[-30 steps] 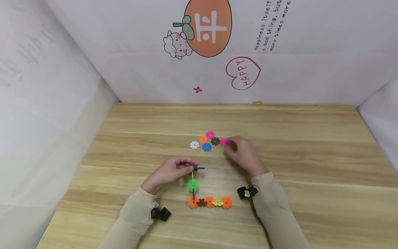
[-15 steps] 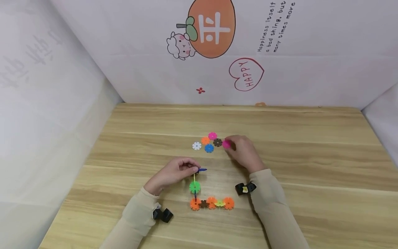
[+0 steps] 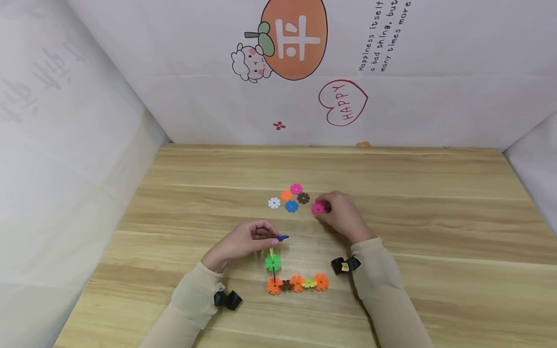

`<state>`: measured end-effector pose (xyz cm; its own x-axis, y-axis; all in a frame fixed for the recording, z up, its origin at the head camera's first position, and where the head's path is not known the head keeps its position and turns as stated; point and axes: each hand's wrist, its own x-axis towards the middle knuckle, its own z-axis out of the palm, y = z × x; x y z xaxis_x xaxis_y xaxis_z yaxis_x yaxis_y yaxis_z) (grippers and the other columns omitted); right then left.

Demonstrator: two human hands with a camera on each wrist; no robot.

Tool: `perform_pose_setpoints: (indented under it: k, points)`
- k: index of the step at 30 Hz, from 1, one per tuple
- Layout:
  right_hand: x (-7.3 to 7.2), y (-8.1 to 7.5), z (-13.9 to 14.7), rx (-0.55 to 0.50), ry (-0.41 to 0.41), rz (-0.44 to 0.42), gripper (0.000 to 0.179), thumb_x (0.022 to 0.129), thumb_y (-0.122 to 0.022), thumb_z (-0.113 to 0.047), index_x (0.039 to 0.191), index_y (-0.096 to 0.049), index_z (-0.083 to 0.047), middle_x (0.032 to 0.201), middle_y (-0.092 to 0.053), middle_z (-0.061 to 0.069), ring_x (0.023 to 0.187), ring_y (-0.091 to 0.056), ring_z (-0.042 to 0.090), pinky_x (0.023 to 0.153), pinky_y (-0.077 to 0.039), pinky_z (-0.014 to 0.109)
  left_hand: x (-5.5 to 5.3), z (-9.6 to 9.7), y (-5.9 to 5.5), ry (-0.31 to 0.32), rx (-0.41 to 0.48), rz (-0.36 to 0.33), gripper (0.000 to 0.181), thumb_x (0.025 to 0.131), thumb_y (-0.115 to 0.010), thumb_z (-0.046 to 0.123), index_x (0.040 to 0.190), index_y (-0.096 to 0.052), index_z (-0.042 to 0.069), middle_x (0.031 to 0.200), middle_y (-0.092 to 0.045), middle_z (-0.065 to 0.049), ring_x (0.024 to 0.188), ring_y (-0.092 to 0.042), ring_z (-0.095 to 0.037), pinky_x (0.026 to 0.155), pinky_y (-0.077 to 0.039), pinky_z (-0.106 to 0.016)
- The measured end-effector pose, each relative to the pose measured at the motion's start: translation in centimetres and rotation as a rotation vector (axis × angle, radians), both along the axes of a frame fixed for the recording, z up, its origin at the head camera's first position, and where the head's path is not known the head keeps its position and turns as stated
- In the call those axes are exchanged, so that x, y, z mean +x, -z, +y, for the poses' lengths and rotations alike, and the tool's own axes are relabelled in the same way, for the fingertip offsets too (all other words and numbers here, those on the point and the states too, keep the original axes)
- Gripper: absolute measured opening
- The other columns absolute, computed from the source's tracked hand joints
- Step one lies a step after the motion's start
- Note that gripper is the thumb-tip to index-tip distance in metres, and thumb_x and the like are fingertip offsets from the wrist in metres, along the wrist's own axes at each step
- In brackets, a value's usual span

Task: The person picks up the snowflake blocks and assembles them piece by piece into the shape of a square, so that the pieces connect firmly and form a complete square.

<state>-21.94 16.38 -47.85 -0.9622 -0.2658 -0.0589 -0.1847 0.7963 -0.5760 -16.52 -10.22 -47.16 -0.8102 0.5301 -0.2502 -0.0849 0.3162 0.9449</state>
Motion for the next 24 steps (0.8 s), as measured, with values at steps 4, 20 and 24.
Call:
perform_pose_setpoints:
  k: [4, 20, 24]
  points:
    - [0.3, 0.1, 0.2, -0.031, -0.026, 0.010, 0.021, 0.080, -0.073, -0.020, 0.100, -0.069, -0.014, 0.092, -0.066, 0.003, 0.086, -0.059, 0.019, 0.078, -0.051, 0.038, 0.0, -0.1, -0.2, 0.008, -0.026, 0.008, 0.022, 0.083, -0.070, 0.026, 0.101, -0.065, 0.015, 0.100, -0.068, 0.000, 0.093, -0.064, -0.013, 0.084, -0.051, -0.029]
    - [2.1, -1.0, 0.0, -0.268, -0.031, -0.227, 0.022, 0.079, -0.073, -0.037, 0.095, -0.070, -0.023, 0.089, -0.070, -0.003, 0.075, -0.065, 0.018, 0.063, -0.054, 0.033, 0.1, -0.1, -0.4, 0.019, -0.045, -0.002, 0.028, 0.082, -0.072, 0.032, 0.106, -0.069, 0.020, 0.101, -0.069, 0.006, 0.093, -0.063, -0.009, 0.083, -0.051, -0.026]
    - [2.8, -1.6, -0.3, -0.335, -0.083, -0.283, 0.022, 0.079, -0.072, -0.038, 0.094, -0.070, -0.022, 0.090, -0.071, -0.003, 0.079, -0.065, 0.019, 0.067, -0.053, 0.031, 0.2, 0.0, -0.5, 0.011, -0.042, -0.018, 0.027, 0.081, -0.072, 0.032, 0.105, -0.069, 0.021, 0.100, -0.069, 0.007, 0.094, -0.063, -0.010, 0.083, -0.050, -0.028]
